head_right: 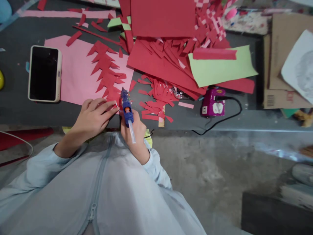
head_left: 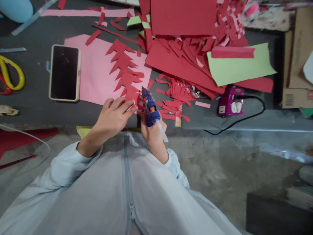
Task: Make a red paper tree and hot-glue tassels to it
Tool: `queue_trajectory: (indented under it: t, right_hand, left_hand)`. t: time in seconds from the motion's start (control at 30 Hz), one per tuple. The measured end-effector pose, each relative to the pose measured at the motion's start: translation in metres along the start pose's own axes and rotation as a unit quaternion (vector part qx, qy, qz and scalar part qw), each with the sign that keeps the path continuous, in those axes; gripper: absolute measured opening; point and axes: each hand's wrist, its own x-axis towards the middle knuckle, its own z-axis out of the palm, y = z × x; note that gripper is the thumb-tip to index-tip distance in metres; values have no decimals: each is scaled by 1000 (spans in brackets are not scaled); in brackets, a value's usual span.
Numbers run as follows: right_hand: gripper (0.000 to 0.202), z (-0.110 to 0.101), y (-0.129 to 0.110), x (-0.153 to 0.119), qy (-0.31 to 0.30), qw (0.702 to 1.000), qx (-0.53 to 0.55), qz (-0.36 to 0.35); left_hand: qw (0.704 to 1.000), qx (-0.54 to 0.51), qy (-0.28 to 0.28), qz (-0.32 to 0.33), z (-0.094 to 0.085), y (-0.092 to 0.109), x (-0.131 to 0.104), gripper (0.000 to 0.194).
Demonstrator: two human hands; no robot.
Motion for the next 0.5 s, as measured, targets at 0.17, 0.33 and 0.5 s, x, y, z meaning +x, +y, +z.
queue_trajectory:
  t: [0.17, 0.33, 0.5]
  right_hand:
    - [39, 0, -1, 1, -5, 1000, 11, 6]
    - [38, -1, -1, 1, -10, 1000, 15, 4]
    - [38, -1, -1, 0, -2, 999, 31, 6]
  left_hand:
    - [999, 37, 2, 21, 1, -2, -2, 36]
    - [992, 113, 9, 56, -1, -4, -3, 34]
    - [989, 135, -7, 65, -7, -3, -2, 34]
